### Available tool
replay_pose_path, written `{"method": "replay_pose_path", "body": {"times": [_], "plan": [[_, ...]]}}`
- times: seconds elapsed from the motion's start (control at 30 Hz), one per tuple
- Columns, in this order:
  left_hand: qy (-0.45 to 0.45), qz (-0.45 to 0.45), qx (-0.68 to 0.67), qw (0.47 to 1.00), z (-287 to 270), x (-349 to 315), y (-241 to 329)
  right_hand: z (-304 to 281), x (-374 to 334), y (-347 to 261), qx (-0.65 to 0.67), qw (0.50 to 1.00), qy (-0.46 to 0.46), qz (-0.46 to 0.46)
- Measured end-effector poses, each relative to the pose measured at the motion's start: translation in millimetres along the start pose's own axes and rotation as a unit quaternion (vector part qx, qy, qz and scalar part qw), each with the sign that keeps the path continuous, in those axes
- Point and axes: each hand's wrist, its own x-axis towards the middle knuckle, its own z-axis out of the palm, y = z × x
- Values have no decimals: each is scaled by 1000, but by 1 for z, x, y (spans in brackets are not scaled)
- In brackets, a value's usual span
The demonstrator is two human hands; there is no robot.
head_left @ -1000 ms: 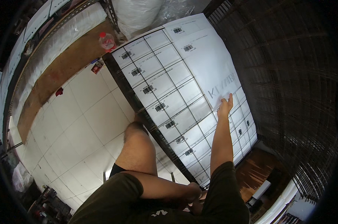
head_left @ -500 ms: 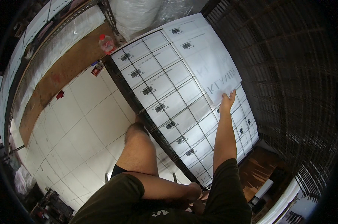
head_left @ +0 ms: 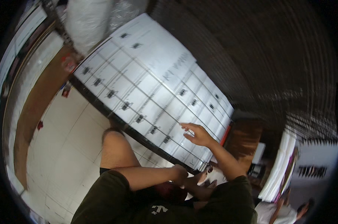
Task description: The person sits on the floor and repeatedly picks up white paper sheets from a nearby table, then places them onto a large stack on the floor. The person handles the papers one at a time, aligning them before adding them to the pile.
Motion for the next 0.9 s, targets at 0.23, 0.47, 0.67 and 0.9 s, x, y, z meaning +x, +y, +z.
{"method": "replay_pose_path", "body": {"times": [0.23,0.47,0.67,0.9], "plan": [[-16,-34,48,998,-2,6,-3,-102,-200,-68,-223,967,108,62],[-28,-105,54,993,19,7,-14,-78,-336,-103,-90,913,398,18],[-15,-137,69,988,38,-5,22,-65,-384,-131,7,906,414,-83],[-56,-87,-44,994,52,-4,94,-64,-409,-144,73,904,401,-128]]}}
